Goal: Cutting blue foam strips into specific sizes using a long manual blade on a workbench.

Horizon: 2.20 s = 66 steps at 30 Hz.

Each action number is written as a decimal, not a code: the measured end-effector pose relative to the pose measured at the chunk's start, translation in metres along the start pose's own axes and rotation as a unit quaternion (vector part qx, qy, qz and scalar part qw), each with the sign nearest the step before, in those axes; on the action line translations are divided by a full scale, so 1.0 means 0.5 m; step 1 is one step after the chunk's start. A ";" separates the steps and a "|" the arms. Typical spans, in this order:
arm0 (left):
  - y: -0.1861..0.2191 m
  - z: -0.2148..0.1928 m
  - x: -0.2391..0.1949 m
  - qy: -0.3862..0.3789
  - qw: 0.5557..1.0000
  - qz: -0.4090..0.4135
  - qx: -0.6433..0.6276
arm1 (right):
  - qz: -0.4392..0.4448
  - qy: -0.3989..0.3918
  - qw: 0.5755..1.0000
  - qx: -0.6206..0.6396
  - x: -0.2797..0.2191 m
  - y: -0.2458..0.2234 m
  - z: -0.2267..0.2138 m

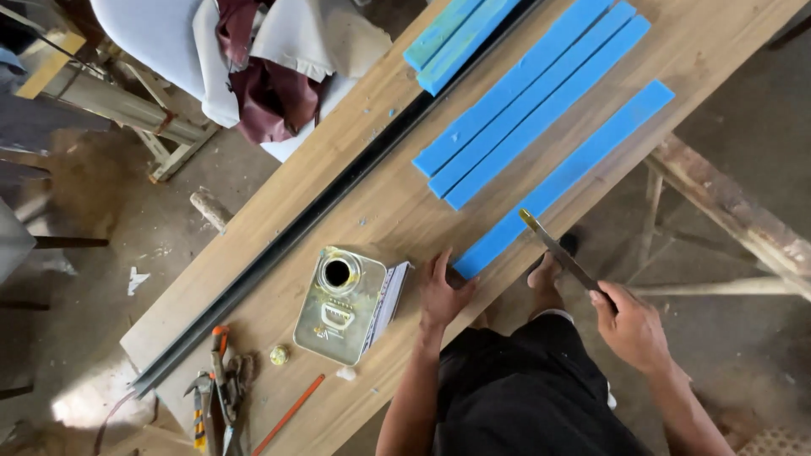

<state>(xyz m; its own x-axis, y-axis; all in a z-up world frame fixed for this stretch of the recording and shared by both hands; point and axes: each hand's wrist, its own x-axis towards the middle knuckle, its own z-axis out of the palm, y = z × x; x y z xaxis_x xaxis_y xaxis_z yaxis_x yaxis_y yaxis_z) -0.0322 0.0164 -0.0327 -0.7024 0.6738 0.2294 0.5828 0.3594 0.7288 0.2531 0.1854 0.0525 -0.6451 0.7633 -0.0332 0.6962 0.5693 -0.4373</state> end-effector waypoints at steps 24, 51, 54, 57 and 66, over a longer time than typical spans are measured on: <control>-0.082 0.022 -0.034 0.113 0.909 0.376 0.144 | -0.010 -0.040 0.998 0.039 -0.073 -0.025 0.070; -0.021 0.004 -0.042 0.166 0.955 0.208 0.133 | -0.011 -0.099 0.989 0.107 -0.082 -0.177 -0.038; -0.040 0.029 -0.053 -0.251 0.945 -0.191 0.086 | 0.083 -0.173 0.979 0.075 -0.107 -0.092 0.094; -0.021 0.033 -0.058 0.163 0.967 0.177 0.088 | 0.004 -0.054 0.998 0.017 -0.135 -0.078 0.079; 0.021 0.003 -0.027 0.158 0.970 0.177 0.053 | -0.004 -0.109 0.993 -0.037 -0.134 -0.052 0.104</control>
<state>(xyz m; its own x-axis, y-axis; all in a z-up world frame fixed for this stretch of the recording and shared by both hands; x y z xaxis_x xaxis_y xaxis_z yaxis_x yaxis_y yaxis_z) -0.0158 0.0120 -0.0290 -0.5313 0.5423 0.6509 0.8370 0.2172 0.5022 0.2619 0.1035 0.0194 -0.6976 0.6793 -0.2277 0.7072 0.6020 -0.3707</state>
